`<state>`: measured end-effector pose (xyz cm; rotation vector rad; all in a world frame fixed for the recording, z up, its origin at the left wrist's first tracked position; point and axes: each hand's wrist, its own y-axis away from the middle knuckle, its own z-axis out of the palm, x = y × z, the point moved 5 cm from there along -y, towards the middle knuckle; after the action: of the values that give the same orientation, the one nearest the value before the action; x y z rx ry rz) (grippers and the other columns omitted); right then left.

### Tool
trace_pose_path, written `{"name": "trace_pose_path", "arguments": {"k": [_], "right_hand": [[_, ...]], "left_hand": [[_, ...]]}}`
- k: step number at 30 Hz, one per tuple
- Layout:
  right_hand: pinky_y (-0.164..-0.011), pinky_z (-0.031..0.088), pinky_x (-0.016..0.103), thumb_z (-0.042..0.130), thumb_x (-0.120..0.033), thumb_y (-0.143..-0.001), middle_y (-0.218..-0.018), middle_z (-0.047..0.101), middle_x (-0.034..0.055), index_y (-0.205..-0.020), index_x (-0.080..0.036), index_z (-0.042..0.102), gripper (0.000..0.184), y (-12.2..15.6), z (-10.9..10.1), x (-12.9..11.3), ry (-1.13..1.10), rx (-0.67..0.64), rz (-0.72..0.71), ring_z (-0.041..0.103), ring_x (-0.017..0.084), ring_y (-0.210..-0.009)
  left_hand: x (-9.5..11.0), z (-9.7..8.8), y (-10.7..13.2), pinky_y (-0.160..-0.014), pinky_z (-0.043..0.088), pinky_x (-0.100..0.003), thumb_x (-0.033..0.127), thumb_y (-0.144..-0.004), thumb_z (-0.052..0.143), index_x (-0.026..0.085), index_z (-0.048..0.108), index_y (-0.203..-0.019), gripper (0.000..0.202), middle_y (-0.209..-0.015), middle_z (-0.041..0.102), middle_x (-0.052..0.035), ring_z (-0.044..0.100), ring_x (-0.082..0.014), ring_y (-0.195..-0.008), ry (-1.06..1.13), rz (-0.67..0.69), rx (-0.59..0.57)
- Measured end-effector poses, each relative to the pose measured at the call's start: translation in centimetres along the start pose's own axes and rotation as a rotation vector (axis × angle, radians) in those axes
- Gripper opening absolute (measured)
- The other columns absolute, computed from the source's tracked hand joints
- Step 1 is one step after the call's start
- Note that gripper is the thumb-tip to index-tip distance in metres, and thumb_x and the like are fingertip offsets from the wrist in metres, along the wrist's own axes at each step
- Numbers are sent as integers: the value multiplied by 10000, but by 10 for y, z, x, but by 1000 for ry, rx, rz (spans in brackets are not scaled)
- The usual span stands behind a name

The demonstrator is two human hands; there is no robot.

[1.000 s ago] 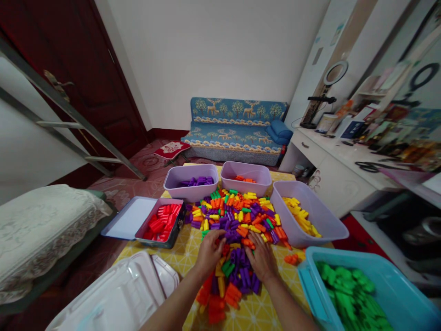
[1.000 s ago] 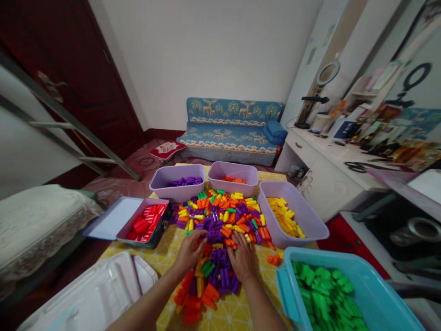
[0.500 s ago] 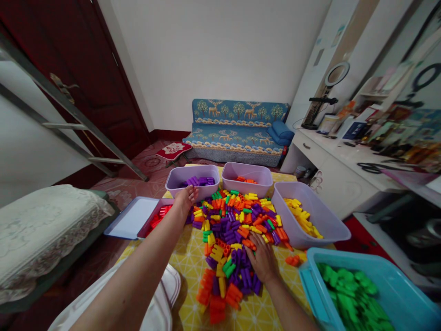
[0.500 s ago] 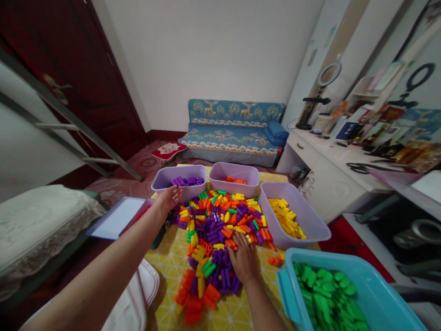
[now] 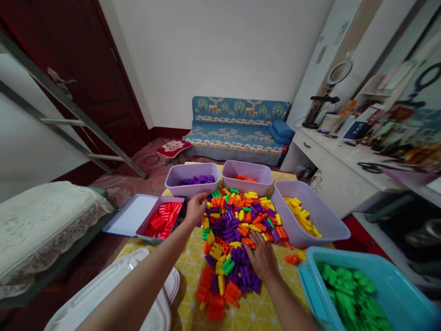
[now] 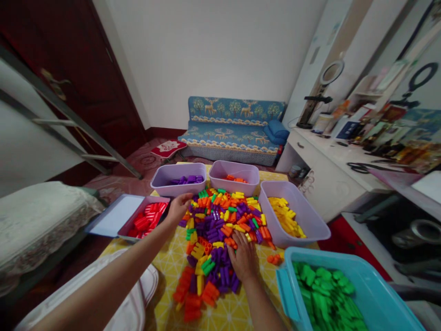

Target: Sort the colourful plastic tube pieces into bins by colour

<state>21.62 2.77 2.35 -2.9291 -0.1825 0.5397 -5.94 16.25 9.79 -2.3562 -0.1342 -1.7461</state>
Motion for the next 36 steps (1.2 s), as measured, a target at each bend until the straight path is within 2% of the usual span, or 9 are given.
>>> {"name": "trace_pose_path", "arguments": {"k": [2,4,9,15,20,23,28,32,36], "right_hand": [[-1103,335,414,398,-387,-946,-1417,523,103,-1334,-169,539,467,0,0,0,9,2,-2,417,229,-1349],[-1099,340,414,396,-397,-948,-1415,524,104,-1329,-169,543,468,0,1,0,17,5,-6,419,232,-1347],[-1092,344,413,384,-398,-952,-1426,514,94,-1344,-178,528,472,0,4,2,23,6,-9,420,230,-1346],[-1094,339,397,397,-356,-942,-1406,534,86,-1339,-188,535,453,-1,1,0,8,25,-34,429,221,-1336],[-1079,357,407,411,-341,-931,-1420,521,80,-1349,-184,521,460,0,3,3,2,34,-38,422,227,-1341],[-1079,360,408,415,-335,-930,-1418,523,78,-1341,-182,528,453,0,4,3,-3,37,-39,424,227,-1340],[-1084,358,397,422,-333,-930,-1405,537,76,-1330,-190,540,440,0,3,2,-7,55,-46,436,222,-1329],[-1075,367,411,439,-338,-921,-1401,541,74,-1332,-208,539,442,0,4,3,3,64,-49,434,226,-1334],[-1084,361,409,449,-317,-910,-1403,537,79,-1332,-199,538,447,0,3,3,-6,70,-59,434,226,-1329]], "left_hand": [[4,17,10,-1054,430,-394,83,-696,597,183,696,-1051,382,-1141,672,-75,588,-226,-1129,-126,119,-74],[9,34,17,-1105,372,-398,71,-687,598,213,668,-1146,486,-1245,626,-66,523,-231,-1220,-243,210,-152],[12,57,26,-1077,374,-441,127,-699,617,252,613,-1245,560,-1305,566,-79,501,-271,-1207,-520,282,-263],[13,55,32,-987,433,-407,144,-733,582,245,602,-1260,537,-1197,613,-100,555,-268,-1114,-689,267,-305],[11,56,51,-874,492,-308,110,-741,540,241,736,-954,317,-966,715,-38,644,-201,-930,-685,275,-431],[6,56,75,-932,479,-301,138,-764,548,234,711,-1059,350,-1074,701,-43,625,-194,-1021,-647,305,-459],[-8,48,114,-1055,417,-451,172,-768,576,218,572,-1310,544,-1354,546,-123,520,-273,-1218,-572,331,-334],[-12,44,129,-1068,398,-491,163,-771,586,243,637,-1230,469,-1406,502,-128,477,-300,-1279,-524,358,-325],[-3,35,130,-1051,424,-464,267,-824,599,239,666,-1174,358,-1323,590,-113,537,-275,-1226,-302,311,-299]]}}
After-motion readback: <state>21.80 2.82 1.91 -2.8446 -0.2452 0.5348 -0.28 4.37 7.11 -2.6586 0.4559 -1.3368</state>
